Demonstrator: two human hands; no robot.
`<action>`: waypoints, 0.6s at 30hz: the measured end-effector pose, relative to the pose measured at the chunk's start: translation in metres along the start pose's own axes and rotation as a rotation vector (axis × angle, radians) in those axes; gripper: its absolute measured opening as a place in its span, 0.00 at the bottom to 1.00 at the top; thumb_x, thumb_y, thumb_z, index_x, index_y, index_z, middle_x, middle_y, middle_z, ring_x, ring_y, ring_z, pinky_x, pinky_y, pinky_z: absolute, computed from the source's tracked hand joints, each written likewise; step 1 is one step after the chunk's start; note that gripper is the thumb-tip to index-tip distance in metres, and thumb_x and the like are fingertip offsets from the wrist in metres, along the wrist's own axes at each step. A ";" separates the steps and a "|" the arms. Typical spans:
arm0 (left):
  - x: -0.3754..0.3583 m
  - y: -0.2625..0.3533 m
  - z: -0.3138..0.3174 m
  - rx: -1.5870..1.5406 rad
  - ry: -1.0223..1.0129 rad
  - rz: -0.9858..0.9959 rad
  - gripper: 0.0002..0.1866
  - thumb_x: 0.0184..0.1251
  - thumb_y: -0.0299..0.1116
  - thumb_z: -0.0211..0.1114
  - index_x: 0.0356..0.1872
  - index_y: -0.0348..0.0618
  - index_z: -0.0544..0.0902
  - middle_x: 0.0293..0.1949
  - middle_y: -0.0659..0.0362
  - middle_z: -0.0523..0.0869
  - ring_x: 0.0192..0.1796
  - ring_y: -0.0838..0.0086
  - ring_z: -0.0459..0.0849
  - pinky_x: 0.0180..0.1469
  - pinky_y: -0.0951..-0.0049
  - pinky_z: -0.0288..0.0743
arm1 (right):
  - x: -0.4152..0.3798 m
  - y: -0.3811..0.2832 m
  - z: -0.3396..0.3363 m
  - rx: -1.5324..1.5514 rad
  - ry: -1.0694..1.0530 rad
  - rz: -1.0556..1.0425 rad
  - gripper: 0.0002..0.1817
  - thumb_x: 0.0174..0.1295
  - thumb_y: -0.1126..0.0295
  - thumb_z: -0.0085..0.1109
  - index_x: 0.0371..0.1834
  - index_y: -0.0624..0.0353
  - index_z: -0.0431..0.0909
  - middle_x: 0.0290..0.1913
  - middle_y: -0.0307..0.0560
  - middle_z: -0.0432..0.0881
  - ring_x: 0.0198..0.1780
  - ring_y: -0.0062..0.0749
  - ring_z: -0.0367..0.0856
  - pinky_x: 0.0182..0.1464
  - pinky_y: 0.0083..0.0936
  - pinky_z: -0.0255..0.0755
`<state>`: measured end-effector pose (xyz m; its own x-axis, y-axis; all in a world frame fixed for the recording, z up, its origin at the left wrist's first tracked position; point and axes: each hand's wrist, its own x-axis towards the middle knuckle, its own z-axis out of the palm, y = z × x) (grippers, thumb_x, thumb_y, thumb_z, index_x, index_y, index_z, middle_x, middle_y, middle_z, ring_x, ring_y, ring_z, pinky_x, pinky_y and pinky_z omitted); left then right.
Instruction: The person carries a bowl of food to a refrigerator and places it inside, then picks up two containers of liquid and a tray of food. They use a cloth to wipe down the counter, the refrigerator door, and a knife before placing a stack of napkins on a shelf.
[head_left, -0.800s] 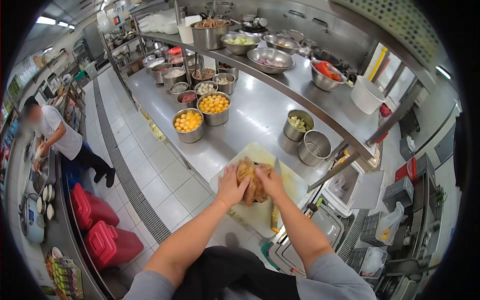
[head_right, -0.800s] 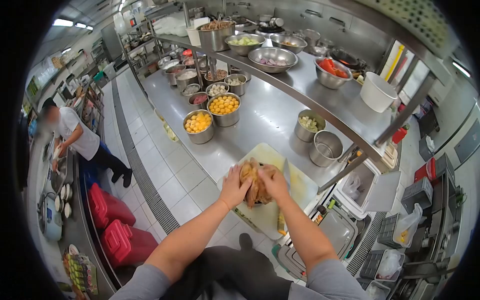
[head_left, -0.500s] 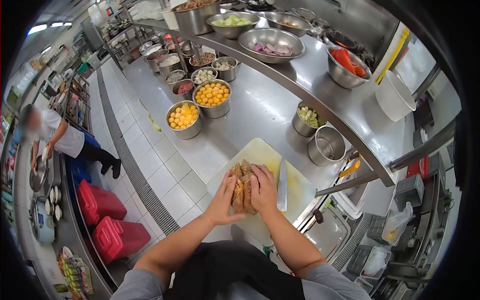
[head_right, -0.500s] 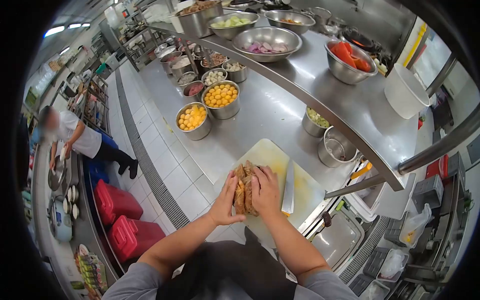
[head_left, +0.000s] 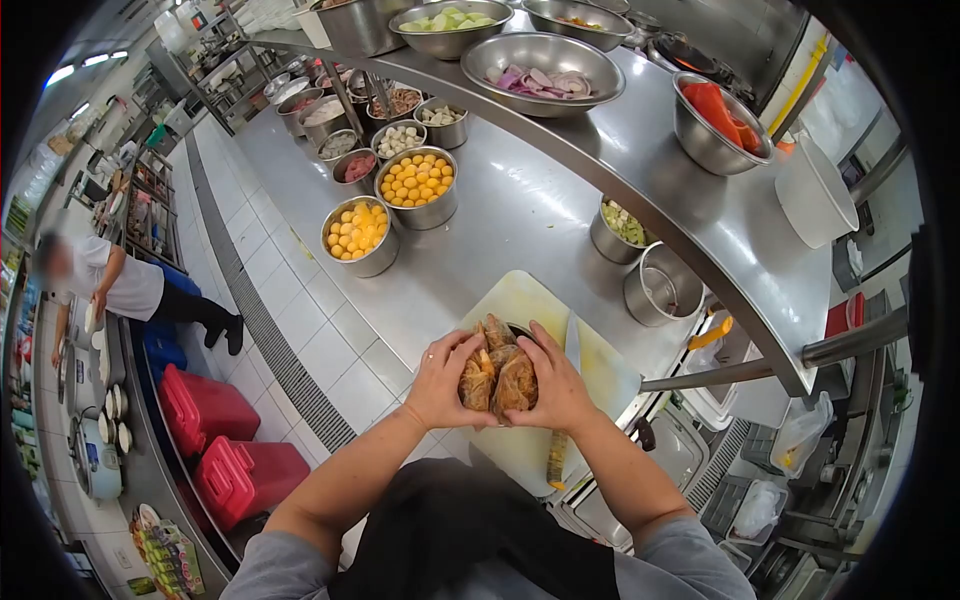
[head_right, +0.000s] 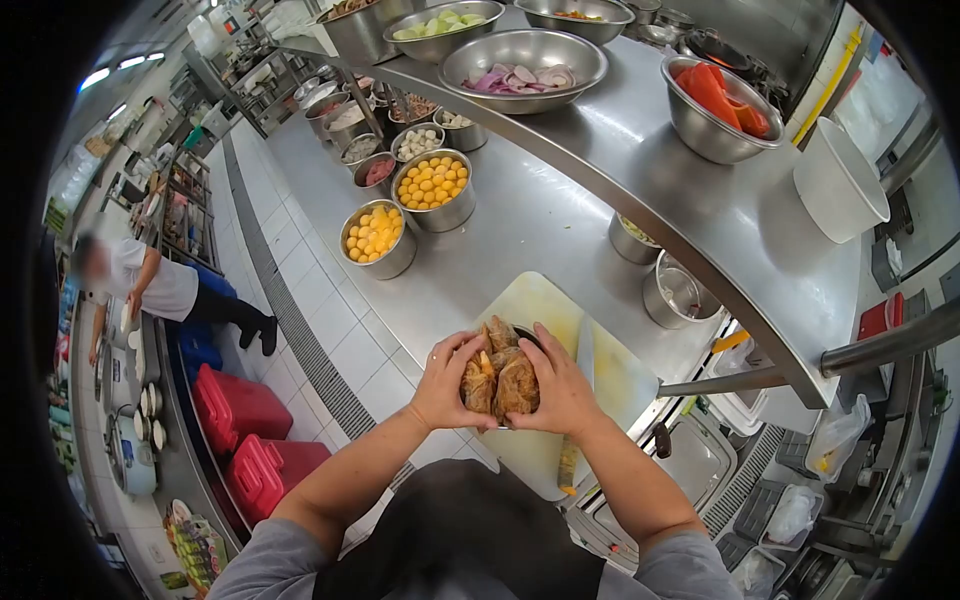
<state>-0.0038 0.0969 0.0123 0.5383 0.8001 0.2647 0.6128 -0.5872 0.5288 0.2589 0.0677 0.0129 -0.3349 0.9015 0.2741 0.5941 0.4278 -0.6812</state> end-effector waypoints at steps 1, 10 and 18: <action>0.001 0.002 -0.011 0.051 -0.003 0.066 0.73 0.29 0.66 0.88 0.81 0.46 0.62 0.76 0.36 0.67 0.74 0.40 0.71 0.74 0.47 0.70 | -0.002 0.003 0.005 0.002 -0.005 0.021 0.62 0.36 0.49 0.86 0.78 0.55 0.61 0.80 0.69 0.60 0.76 0.71 0.66 0.78 0.56 0.63; 0.020 -0.013 0.001 -0.163 -0.122 -0.014 0.78 0.32 0.66 0.89 0.83 0.38 0.55 0.80 0.33 0.61 0.80 0.38 0.64 0.80 0.51 0.63 | -0.006 -0.016 0.016 -0.191 -0.037 0.112 0.62 0.42 0.48 0.84 0.80 0.56 0.58 0.81 0.70 0.57 0.77 0.72 0.62 0.78 0.57 0.61; 0.004 -0.014 -0.017 -0.167 -0.110 0.066 0.78 0.31 0.63 0.89 0.84 0.39 0.53 0.79 0.33 0.62 0.76 0.38 0.68 0.78 0.50 0.65 | 0.019 -0.022 -0.015 -0.131 -0.155 0.137 0.69 0.38 0.48 0.86 0.84 0.57 0.55 0.81 0.68 0.59 0.79 0.69 0.60 0.80 0.53 0.60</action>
<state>-0.0198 0.1109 0.0191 0.6395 0.7372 0.2181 0.4751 -0.6020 0.6418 0.2507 0.0760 0.0434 -0.3467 0.9353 0.0712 0.7281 0.3163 -0.6081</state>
